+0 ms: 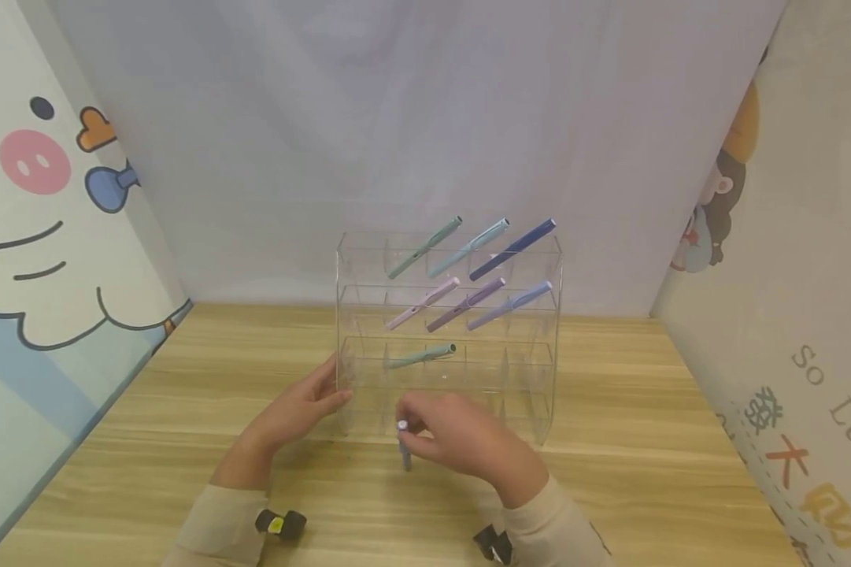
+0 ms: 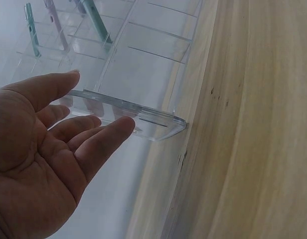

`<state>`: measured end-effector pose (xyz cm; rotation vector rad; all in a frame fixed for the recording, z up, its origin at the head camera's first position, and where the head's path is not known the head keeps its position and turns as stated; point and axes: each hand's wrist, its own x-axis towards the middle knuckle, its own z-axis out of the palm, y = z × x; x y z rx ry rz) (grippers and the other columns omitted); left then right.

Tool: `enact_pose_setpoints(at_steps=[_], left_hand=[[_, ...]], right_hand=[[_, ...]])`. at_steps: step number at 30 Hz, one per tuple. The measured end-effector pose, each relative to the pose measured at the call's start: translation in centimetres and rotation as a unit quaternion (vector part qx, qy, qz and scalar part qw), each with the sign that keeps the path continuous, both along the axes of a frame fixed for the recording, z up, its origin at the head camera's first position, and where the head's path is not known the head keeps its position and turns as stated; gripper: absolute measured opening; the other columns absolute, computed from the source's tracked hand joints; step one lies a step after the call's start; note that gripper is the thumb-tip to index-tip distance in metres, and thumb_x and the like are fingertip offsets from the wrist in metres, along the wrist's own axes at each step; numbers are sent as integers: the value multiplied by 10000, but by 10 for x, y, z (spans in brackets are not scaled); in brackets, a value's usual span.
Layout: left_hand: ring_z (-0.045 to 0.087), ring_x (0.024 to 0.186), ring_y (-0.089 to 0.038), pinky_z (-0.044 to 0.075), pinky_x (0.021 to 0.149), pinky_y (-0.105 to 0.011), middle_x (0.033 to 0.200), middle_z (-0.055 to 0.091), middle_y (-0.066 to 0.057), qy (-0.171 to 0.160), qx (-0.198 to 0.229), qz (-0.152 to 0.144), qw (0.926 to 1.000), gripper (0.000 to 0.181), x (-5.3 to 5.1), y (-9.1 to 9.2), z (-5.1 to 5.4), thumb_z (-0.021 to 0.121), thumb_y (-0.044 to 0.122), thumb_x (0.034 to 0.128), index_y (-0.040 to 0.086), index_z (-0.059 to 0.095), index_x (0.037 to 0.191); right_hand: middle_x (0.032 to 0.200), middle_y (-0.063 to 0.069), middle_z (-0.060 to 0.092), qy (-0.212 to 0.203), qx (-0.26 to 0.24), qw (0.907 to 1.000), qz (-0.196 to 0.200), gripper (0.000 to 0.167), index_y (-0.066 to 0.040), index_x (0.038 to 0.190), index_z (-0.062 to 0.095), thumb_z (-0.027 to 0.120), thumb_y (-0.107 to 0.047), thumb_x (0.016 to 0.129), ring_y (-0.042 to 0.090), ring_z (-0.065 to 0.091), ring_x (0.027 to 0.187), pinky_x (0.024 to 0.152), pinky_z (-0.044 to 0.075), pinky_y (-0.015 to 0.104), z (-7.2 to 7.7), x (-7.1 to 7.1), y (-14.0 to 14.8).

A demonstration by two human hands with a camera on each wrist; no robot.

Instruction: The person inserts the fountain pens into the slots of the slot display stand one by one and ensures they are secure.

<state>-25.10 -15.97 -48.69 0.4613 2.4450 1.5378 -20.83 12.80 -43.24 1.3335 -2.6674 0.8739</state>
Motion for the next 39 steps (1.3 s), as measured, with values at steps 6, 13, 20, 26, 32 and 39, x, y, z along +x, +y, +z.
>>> enact_pose_setpoints(at_steps=[6, 13, 20, 26, 32, 39], left_hand=[[385, 1419, -246, 395, 1114, -445, 1636, 194, -63, 46, 22, -6, 10000, 767, 0, 0, 0, 571, 420, 987, 355, 86, 1578], [385, 1418, -259, 396, 1114, -442, 1631, 204, -40, 44, 17, 4, 10000, 770, 0, -1, 0, 570, 432, 985, 351, 88, 1581], [388, 1417, -267, 396, 1113, -438, 1630, 213, -52, 85, 32, -32, 10000, 771, -2, 0, -1, 573, 462, 975, 375, 95, 1574], [383, 1419, -268, 398, 1110, -446, 1633, 202, -67, 51, 67, -22, 10000, 758, -1, -1, -2, 567, 371, 1001, 333, 86, 1585], [376, 1423, -256, 392, 1114, -442, 1634, 193, -47, 25, 6, 21, 10000, 758, 0, -1, -1, 567, 397, 996, 349, 86, 1580], [368, 1428, -256, 372, 1128, -440, 1636, 185, -48, -24, 3, 21, 10000, 748, -1, -1, -2, 566, 376, 1001, 366, 84, 1574]], right_hand=[[948, -111, 700, 150, 26, 9999, -58, 120, -200, 1073, 591, 632, -251, 973, 6, 683, 885, 754, 592, 246, -8, -2, -8], [998, -82, 670, -11, -112, 9999, 48, 194, -184, 1127, 574, 660, -220, 957, 24, 673, 916, 765, 591, 266, -18, -6, -16], [1037, -15, 688, -387, -138, 9991, 49, 243, -166, 1198, 564, 638, -186, 968, 89, 691, 959, 794, 590, 262, -23, -8, -19], [1077, -34, 695, -417, -20, 9991, -87, 394, -170, 1366, 501, 606, -215, 989, 77, 681, 984, 806, 583, 262, -26, -9, -20], [1060, -26, 693, -212, -811, 9962, -241, 441, -151, 1419, 456, 584, -209, 1002, 81, 680, 929, 782, 581, 254, -7, -7, -2], [1057, 77, 693, 369, -2102, 9764, -327, 484, -82, 1387, 472, 617, 25, 938, 112, 695, 906, 740, 596, 243, 20, -9, 35]])
